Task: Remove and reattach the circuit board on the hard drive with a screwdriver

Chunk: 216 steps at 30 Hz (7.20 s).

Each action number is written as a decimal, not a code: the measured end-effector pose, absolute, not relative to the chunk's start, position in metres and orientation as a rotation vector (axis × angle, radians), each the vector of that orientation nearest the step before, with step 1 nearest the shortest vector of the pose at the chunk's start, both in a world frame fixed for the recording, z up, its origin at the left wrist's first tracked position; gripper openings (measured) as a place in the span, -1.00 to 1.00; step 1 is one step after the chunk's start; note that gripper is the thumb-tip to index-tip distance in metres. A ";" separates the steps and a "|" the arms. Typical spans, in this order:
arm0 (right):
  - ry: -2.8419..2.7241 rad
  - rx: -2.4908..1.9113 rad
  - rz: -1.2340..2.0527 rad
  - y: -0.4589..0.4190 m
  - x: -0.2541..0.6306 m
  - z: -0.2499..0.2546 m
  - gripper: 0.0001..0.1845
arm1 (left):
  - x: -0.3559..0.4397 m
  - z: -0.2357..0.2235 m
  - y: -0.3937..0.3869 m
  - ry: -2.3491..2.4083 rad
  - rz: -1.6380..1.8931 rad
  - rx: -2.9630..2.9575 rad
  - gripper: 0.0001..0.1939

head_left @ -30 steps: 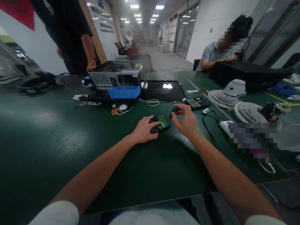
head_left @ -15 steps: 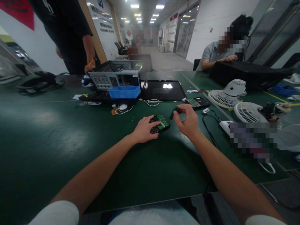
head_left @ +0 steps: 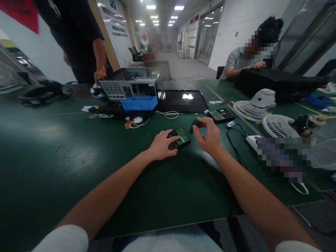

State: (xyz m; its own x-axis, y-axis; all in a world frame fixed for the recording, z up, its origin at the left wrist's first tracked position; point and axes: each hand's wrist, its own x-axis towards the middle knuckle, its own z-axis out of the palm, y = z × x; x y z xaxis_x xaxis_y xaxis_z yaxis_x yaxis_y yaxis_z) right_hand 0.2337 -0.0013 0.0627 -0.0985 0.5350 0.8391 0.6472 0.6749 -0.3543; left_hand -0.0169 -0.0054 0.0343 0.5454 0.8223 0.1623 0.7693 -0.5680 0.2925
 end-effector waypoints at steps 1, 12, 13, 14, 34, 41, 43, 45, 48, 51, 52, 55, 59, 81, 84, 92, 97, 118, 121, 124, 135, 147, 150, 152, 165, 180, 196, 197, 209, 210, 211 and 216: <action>-1.769 -0.944 -0.126 -0.001 0.234 0.063 -0.68 | -0.017 0.035 -0.006 1.351 0.421 2.596 -0.31; -1.754 -0.850 -0.062 0.003 0.233 0.061 -0.65 | -0.015 0.038 -0.008 1.359 0.418 2.607 -0.31; -1.749 -0.853 -0.065 0.003 0.233 0.061 -0.65 | -0.015 0.038 -0.008 1.360 0.418 2.605 -0.31; -1.743 -0.860 -0.072 0.003 0.233 0.061 -0.65 | -0.016 0.038 -0.008 1.359 0.417 2.604 -0.31; -1.749 -0.914 -0.051 0.002 0.233 0.061 -0.66 | -0.016 0.034 -0.006 1.360 0.433 2.616 -0.31; -1.795 -0.924 -0.110 0.000 0.236 0.064 -0.68 | -0.017 0.035 -0.005 1.354 0.424 2.597 -0.31; -1.798 -0.913 -0.111 0.001 0.236 0.065 -0.69 | -0.017 0.034 -0.005 1.347 0.423 2.597 -0.31; -1.788 -0.917 -0.110 0.001 0.235 0.065 -0.69 | -0.017 0.033 -0.005 1.345 0.422 2.598 -0.30; -1.752 -0.926 -0.068 0.002 0.235 0.063 -0.71 | -0.017 0.033 -0.005 1.349 0.424 2.595 -0.31; -1.723 -0.927 0.003 0.002 0.234 0.061 -0.71 | -0.017 0.034 -0.005 1.346 0.424 2.588 -0.31; -1.718 -0.938 0.012 0.002 0.234 0.061 -0.70 | -0.017 0.035 -0.006 1.345 0.422 2.587 -0.31; -1.710 -0.989 -0.029 0.000 0.233 0.061 -0.68 | -0.017 0.035 -0.006 1.347 0.412 2.592 -0.31; -1.736 -0.979 -0.103 -0.002 0.233 0.063 -0.70 | -0.017 0.035 -0.005 1.344 0.418 2.599 -0.31; -1.720 -0.871 -0.184 0.002 0.233 0.063 -0.73 | -0.017 0.033 -0.004 1.344 0.410 2.602 -0.29; -1.736 -0.872 -0.206 0.002 0.234 0.065 -0.74 | -0.017 0.033 -0.004 1.345 0.414 2.605 -0.30; -1.734 -0.845 -0.129 0.002 0.233 0.063 -0.71 | -0.016 0.034 -0.006 1.350 0.435 2.607 -0.31; -1.703 -0.895 -0.120 0.002 0.233 0.061 -0.72 | -0.016 0.034 -0.006 1.358 0.442 2.604 -0.32; -1.755 -0.935 -0.148 -0.002 0.231 0.065 -0.66 | -0.016 0.039 -0.008 1.362 0.415 2.588 -0.31; -1.775 -0.906 -0.120 -0.002 0.231 0.066 -0.67 | -0.015 0.038 -0.008 1.367 0.419 2.590 -0.30; -1.736 -0.881 -0.095 0.000 0.231 0.063 -0.67 | -0.015 0.037 -0.007 1.366 0.424 2.596 -0.30; -1.721 -0.907 -0.194 0.000 0.233 0.065 -0.73 | -0.016 0.037 -0.007 1.357 0.408 2.611 -0.30; -1.733 -0.925 -0.147 0.000 0.232 0.064 -0.68 | -0.017 0.035 -0.006 1.355 0.418 2.593 -0.30; -1.743 -0.930 -0.185 -0.001 0.233 0.067 -0.70 | -0.017 0.034 -0.005 1.349 0.421 2.591 -0.30; -1.751 -0.920 -0.167 -0.001 0.233 0.067 -0.73 | -0.016 0.034 -0.005 1.358 0.426 2.590 -0.31; -1.735 -0.959 -0.137 -0.001 0.232 0.063 -0.70 | -0.016 0.036 -0.007 1.361 0.424 2.597 -0.32; -1.714 -0.913 -0.063 0.001 0.232 0.060 -0.64 | -0.016 0.036 -0.007 1.355 0.418 2.603 -0.31; -1.728 -0.894 -0.083 0.002 0.232 0.059 -0.66 | -0.017 0.033 -0.005 1.356 0.424 2.602 -0.30; -1.726 -0.891 -0.087 0.003 0.232 0.058 -0.67 | -0.017 0.034 -0.006 1.353 0.428 2.604 -0.31; -1.712 -0.889 -0.185 0.002 0.234 0.063 -0.74 | -0.016 0.035 -0.006 1.354 0.428 2.612 -0.31; -1.717 -0.886 -0.190 0.002 0.234 0.063 -0.75 | -0.016 0.035 -0.006 1.355 0.429 2.612 -0.31; -1.721 -0.884 -0.192 0.002 0.234 0.064 -0.74 | -0.016 0.035 -0.006 1.357 0.431 2.611 -0.31; -1.701 -0.925 -0.131 0.001 0.232 0.060 -0.70 | -0.016 0.036 -0.007 1.357 0.450 2.613 -0.33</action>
State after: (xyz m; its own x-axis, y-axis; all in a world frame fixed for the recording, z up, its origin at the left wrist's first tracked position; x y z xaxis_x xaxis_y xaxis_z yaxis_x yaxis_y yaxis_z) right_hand 0.2318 0.0013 0.0605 -0.0523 0.5059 0.8610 0.6322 0.6842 -0.3636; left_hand -0.0157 -0.0074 0.0357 0.5423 0.8185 0.1897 0.7695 -0.5744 0.2790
